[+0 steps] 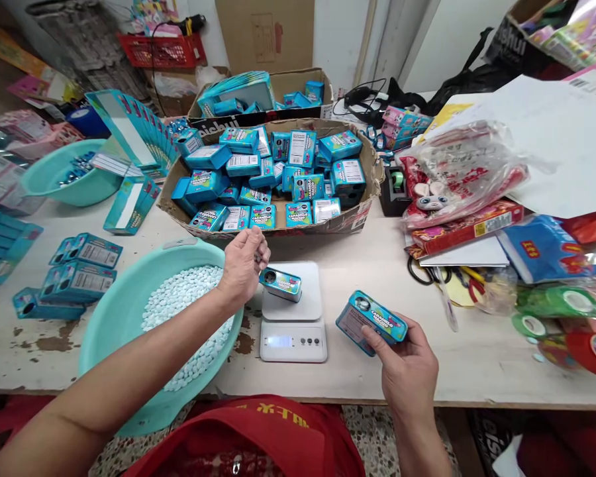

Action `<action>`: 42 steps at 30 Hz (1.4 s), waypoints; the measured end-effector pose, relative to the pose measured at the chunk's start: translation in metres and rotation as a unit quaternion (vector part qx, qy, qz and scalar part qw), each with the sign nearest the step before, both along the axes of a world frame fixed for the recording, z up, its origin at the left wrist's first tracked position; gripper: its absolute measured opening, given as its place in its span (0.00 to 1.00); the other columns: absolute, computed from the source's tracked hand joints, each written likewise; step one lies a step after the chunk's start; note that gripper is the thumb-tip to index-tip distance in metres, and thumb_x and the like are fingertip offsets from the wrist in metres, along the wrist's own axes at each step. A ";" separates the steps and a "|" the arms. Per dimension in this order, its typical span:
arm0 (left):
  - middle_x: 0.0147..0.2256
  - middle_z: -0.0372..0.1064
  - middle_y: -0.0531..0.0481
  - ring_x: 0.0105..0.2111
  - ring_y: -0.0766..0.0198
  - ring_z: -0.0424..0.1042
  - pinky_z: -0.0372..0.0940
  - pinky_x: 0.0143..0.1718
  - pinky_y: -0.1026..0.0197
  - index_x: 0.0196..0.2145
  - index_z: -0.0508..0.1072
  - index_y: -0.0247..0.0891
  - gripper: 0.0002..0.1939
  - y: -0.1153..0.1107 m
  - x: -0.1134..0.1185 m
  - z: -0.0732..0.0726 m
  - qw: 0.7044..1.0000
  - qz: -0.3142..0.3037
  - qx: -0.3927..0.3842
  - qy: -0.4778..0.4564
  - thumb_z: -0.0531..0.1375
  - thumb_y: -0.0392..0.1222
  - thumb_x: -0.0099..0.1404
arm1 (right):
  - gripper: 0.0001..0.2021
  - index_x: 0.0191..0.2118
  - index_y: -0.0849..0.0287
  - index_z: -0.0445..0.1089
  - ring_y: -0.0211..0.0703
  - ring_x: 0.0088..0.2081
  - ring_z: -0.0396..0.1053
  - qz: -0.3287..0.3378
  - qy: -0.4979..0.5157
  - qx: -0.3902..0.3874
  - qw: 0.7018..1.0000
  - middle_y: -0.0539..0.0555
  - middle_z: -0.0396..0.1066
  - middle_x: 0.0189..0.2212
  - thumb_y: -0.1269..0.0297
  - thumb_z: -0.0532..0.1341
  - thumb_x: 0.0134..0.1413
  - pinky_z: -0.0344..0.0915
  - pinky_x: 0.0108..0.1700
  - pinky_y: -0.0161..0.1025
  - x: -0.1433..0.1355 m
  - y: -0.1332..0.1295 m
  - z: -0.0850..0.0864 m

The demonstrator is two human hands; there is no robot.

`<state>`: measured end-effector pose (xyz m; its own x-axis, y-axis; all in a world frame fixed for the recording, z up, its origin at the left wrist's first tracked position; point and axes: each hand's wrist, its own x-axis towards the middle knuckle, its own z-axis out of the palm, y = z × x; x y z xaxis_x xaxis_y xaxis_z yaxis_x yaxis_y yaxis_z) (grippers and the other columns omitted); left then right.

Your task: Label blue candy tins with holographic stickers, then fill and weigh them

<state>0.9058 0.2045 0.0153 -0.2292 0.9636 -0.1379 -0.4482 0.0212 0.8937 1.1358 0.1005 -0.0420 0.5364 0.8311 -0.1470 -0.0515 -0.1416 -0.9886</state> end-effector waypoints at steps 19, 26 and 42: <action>0.16 0.54 0.57 0.11 0.77 0.51 0.40 0.09 0.76 0.27 0.69 0.32 0.07 -0.058 -0.093 0.011 0.969 -0.147 -0.194 0.051 0.62 0.38 0.58 | 0.24 0.36 0.60 0.69 0.40 0.31 0.69 0.020 -0.027 0.030 0.999 0.50 0.72 0.31 0.60 0.74 0.29 0.68 0.34 0.40 -0.005 -0.003 0.001; 0.15 0.55 0.57 0.12 0.76 0.49 0.41 0.12 0.73 0.22 0.69 0.35 0.11 -0.051 -0.070 0.001 0.964 -0.206 -0.111 0.128 0.67 0.41 0.53 | 0.23 0.36 0.60 0.69 0.41 0.30 0.69 0.041 -0.035 0.020 0.998 0.51 0.72 0.30 0.59 0.73 0.30 0.68 0.31 0.39 -0.009 -0.005 0.001; 0.18 0.53 0.56 0.20 0.66 0.48 0.38 0.26 0.66 0.24 0.70 0.40 0.07 -0.059 -0.151 0.056 0.802 0.187 -0.024 0.567 0.66 0.34 0.53 | 0.22 0.38 0.57 0.68 0.44 0.36 0.71 0.227 0.004 0.064 0.972 0.51 0.72 0.33 0.57 0.72 0.33 0.69 0.43 0.45 -0.100 0.051 -0.016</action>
